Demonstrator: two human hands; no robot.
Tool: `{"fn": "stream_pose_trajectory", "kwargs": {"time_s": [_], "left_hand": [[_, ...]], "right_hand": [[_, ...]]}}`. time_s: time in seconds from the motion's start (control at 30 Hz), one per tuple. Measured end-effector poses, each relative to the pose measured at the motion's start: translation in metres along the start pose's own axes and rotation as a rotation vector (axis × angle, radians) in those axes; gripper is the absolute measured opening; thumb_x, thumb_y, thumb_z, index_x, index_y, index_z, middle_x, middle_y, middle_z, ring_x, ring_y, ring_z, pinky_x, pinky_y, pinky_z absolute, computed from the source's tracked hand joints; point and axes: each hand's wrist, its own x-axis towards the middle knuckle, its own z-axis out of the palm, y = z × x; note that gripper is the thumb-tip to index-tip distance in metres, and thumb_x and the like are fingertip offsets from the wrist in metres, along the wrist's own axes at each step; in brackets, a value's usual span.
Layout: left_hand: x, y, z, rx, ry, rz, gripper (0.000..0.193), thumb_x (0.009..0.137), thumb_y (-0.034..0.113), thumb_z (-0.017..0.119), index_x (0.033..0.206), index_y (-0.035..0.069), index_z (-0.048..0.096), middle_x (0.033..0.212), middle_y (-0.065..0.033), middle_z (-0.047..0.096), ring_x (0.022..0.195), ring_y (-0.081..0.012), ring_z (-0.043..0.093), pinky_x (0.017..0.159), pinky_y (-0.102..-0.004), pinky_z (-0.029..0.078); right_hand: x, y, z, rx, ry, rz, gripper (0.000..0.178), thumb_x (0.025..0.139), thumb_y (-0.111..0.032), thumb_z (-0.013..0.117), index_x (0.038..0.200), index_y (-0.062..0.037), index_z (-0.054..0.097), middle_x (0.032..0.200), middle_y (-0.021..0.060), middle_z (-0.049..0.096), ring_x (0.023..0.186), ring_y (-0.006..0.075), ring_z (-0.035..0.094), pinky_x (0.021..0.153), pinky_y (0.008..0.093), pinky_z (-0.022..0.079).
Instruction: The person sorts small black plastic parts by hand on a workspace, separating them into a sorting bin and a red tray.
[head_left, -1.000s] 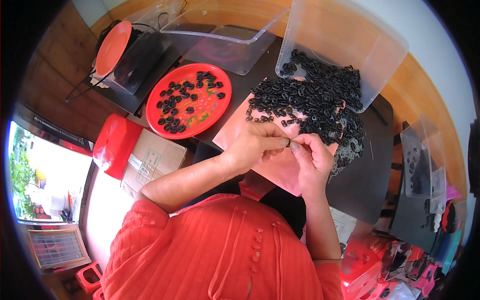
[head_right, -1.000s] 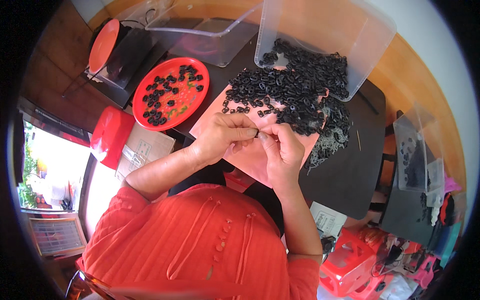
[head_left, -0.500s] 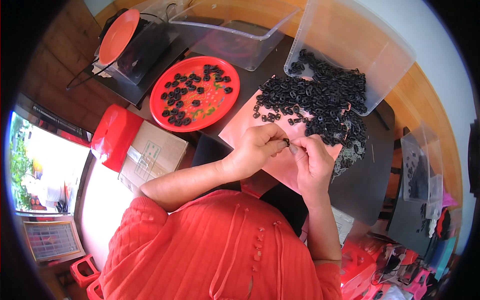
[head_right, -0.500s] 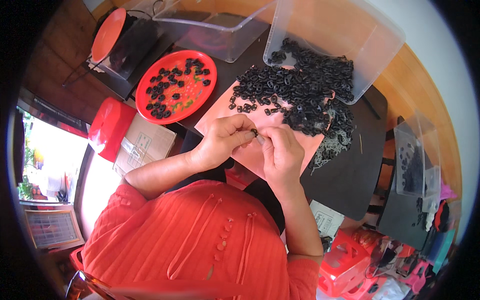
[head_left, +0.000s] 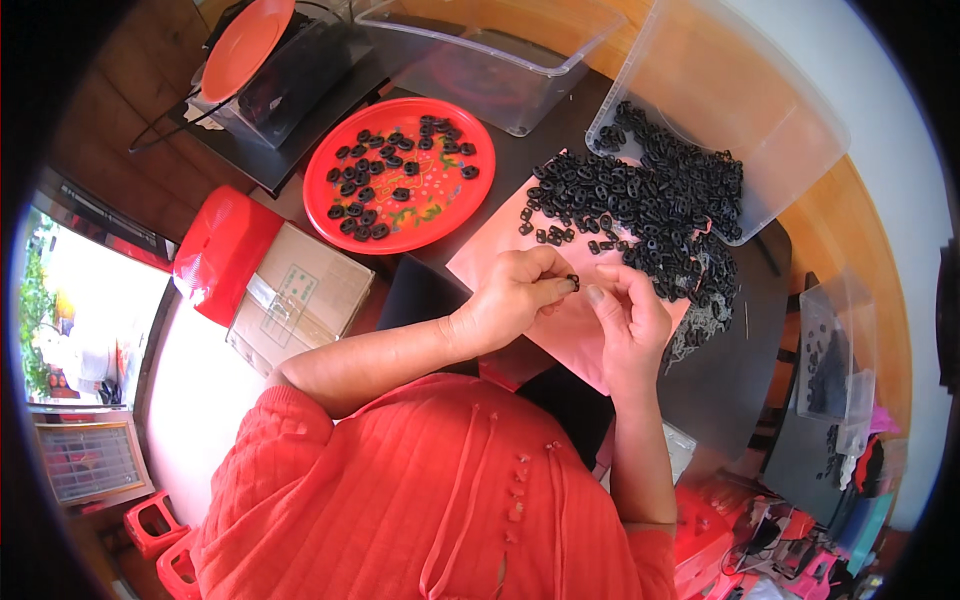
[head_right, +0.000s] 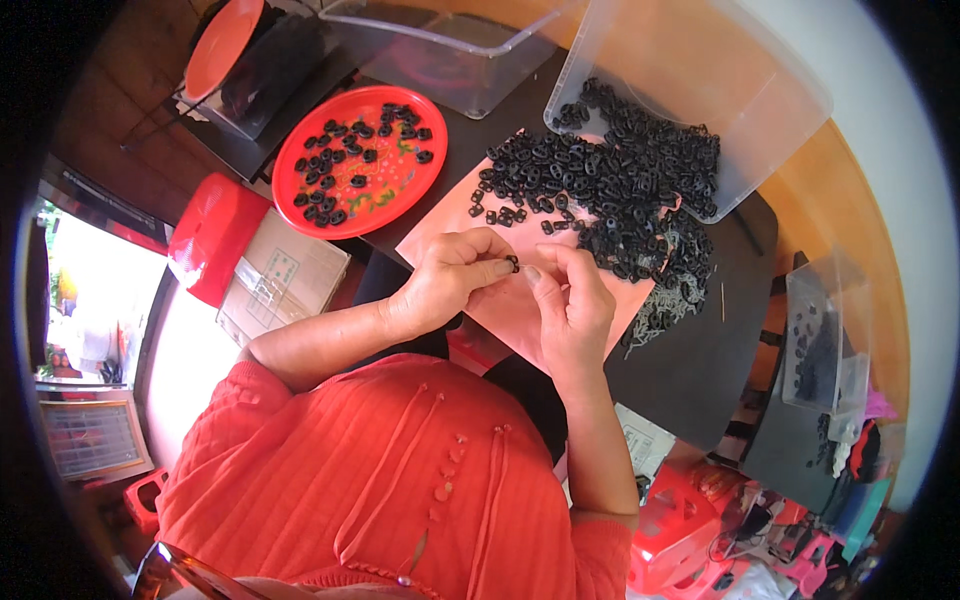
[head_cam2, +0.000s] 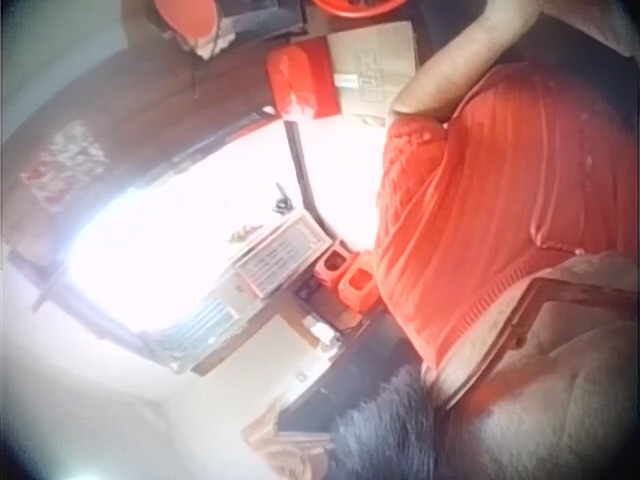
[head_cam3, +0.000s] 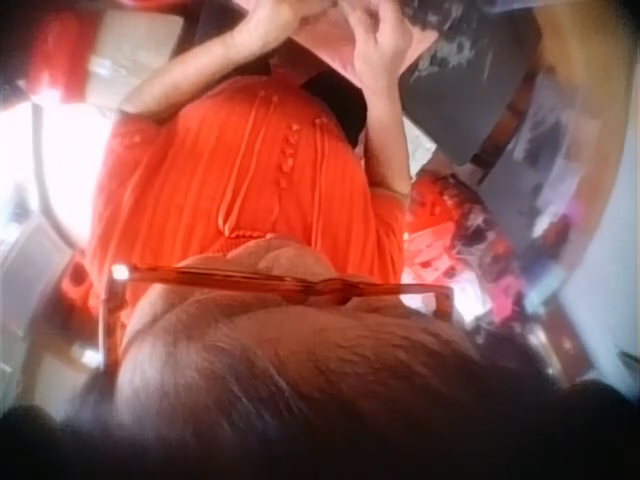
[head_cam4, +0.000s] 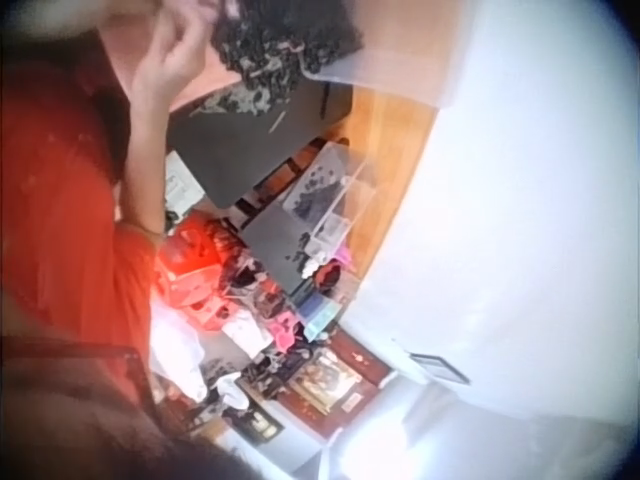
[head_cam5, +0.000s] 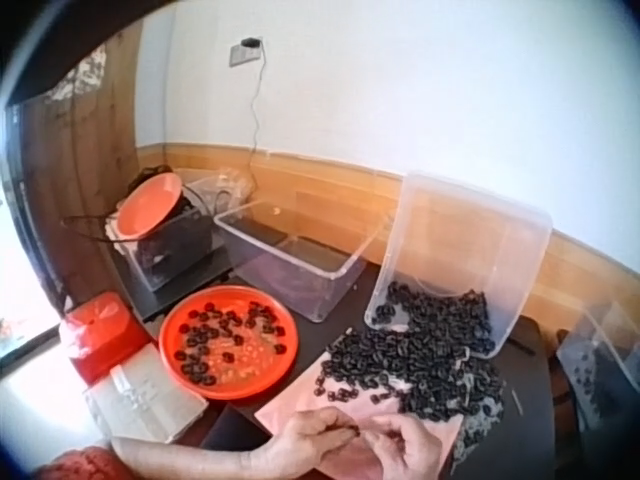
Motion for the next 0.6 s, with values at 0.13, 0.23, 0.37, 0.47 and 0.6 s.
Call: {"fn": "stream_pose_trajectory", "kwargs": {"time_s": [0.13, 0.23, 0.37, 0.47, 0.6], "left_hand": [[0.0, 0.002, -0.004, -0.049, -0.004, -0.051, 0.012, 0.092, 0.01, 0.063, 0.094, -0.002, 0.064, 0.074, -0.001, 0.061, 0.065, -0.0037, 0.054, 0.056, -0.0209, 0.044], [0.003, -0.008, -0.004, 0.066, -0.018, 0.023, 0.011, 0.092, 0.009, 0.062, 0.094, -0.002, 0.063, 0.075, -0.0022, 0.062, 0.067, -0.0055, 0.055, 0.059, -0.0226, 0.045], [0.001, -0.017, -0.007, 0.161, -0.067, 0.212, 0.008, 0.089, 0.005, 0.061, 0.093, -0.002, 0.063, 0.078, -0.0054, 0.062, 0.074, -0.0102, 0.056, 0.065, -0.0277, 0.046], [-0.003, -0.024, -0.006, 0.168, 0.002, 0.285, 0.007, 0.088, 0.003, 0.062, 0.092, -0.002, 0.063, 0.078, -0.0055, 0.061, 0.073, -0.01, 0.056, 0.065, -0.0271, 0.046], [-0.002, -0.02, -0.014, 0.116, 0.002, 0.233, 0.008, 0.09, 0.006, 0.062, 0.093, -0.001, 0.063, 0.077, -0.0023, 0.06, 0.068, -0.0078, 0.055, 0.061, -0.0247, 0.045]], "right_hand": [[0.004, -0.007, -0.001, -0.084, -0.084, -0.119, 0.009, 0.088, 0.003, 0.064, 0.095, -0.0008, 0.059, 0.079, 0.0051, 0.06, 0.068, 0.0132, 0.057, 0.06, 0.0261, 0.045], [0.006, -0.004, -0.002, -0.159, -0.12, -0.194, 0.009, 0.087, 0.004, 0.064, 0.091, -0.0006, 0.058, 0.077, 0.0054, 0.058, 0.066, 0.0135, 0.057, 0.058, 0.0272, 0.045], [0.003, -0.007, 0.005, -0.179, -0.161, -0.188, 0.009, 0.087, 0.004, 0.064, 0.088, -0.0008, 0.057, 0.076, 0.0057, 0.057, 0.064, 0.0126, 0.056, 0.057, 0.0266, 0.044], [0.001, -0.008, 0.005, -0.087, -0.197, -0.09, 0.009, 0.086, 0.002, 0.066, 0.086, -0.0007, 0.058, 0.074, 0.0041, 0.058, 0.063, 0.0104, 0.055, 0.057, 0.0251, 0.043], [0.038, -0.009, -0.02, 0.003, -0.364, 0.18, 0.006, 0.088, -0.005, 0.067, 0.089, -0.0005, 0.063, 0.076, -0.0002, 0.063, 0.066, 0.0071, 0.055, 0.06, 0.0253, 0.045]]}}
